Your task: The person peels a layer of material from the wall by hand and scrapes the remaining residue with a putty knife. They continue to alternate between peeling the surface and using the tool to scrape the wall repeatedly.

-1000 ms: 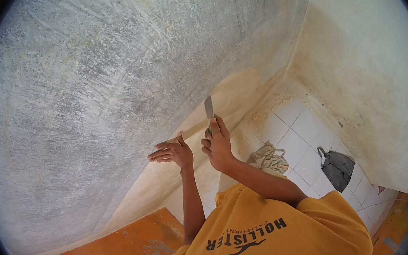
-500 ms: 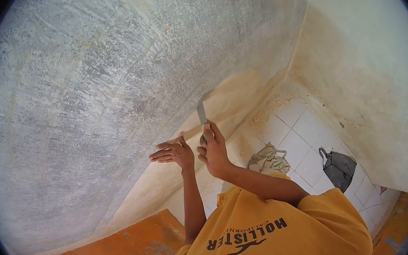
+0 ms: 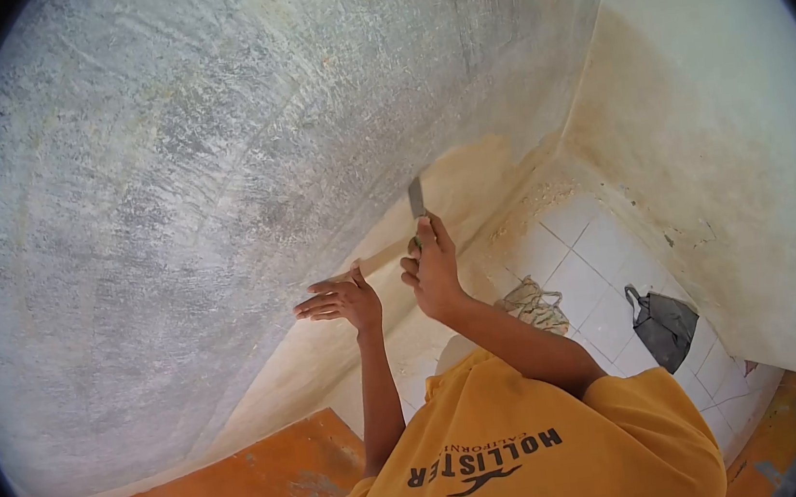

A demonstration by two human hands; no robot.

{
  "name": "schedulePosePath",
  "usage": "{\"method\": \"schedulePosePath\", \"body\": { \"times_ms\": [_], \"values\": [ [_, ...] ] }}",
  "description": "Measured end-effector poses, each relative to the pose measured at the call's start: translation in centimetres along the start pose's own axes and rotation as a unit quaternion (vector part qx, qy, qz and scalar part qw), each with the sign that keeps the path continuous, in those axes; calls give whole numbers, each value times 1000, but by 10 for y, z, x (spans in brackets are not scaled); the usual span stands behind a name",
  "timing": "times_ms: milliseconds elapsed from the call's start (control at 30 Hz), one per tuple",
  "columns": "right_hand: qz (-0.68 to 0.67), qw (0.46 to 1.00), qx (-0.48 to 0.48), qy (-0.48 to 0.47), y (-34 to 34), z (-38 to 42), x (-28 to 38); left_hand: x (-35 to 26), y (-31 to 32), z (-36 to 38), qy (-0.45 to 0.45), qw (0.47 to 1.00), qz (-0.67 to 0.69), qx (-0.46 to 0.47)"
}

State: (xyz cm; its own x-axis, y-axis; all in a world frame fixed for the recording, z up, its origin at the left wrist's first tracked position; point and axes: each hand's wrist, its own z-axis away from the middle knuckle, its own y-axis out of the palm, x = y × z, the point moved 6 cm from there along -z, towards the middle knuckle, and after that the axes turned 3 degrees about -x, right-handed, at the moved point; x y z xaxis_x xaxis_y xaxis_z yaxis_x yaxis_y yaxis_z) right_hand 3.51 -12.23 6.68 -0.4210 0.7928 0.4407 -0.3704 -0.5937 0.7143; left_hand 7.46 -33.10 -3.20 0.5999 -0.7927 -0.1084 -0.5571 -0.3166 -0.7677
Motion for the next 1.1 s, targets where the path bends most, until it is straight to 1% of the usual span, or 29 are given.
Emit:
{"method": "schedulePosePath", "body": {
  "times_ms": [67, 167, 267, 367, 467, 600, 633, 800, 900, 1033, 1100],
  "values": [
    [5, 1000, 13, 16, 6, 11, 1, -1, 2, 3, 0, 1000, -1, -3],
    [20, 1000, -12, -15, 1, 4, -9, 0, 3, 3, -8, 1000, 9, 8],
    [38, 998, 31, 34, 14, 32, -14, 2, 6, 1, -11, 1000, 1, 10],
    [18, 999, 25, 20, 19, 34, -15, -2, -3, 1, -42, 996, 54, 49],
    [14, 1000, 14, 13, 14, 36, -17, -5, -10, 2, -31, 993, 100, 50],
    [-10, 1000, -19, 8, 4, 1, -14, 1, -2, 2, 1, 997, 66, 45],
    [-10, 1000, 3, 26, 2, -1, -11, 2, -3, 5, -1, 996, 71, 49],
    [23, 999, 8, 28, 7, 20, -10, -2, -7, 3, -14, 992, 102, 68],
    [28, 999, 9, 27, 3, 24, -8, -3, -9, 4, 0, 993, 112, 42],
    [15, 999, 15, 43, 10, 38, -3, 0, -12, 4, 9, 992, 121, 46],
    [-1, 999, 7, 38, 2, 9, -3, 2, -10, 5, 8, 990, 129, 54]
  ]
}}
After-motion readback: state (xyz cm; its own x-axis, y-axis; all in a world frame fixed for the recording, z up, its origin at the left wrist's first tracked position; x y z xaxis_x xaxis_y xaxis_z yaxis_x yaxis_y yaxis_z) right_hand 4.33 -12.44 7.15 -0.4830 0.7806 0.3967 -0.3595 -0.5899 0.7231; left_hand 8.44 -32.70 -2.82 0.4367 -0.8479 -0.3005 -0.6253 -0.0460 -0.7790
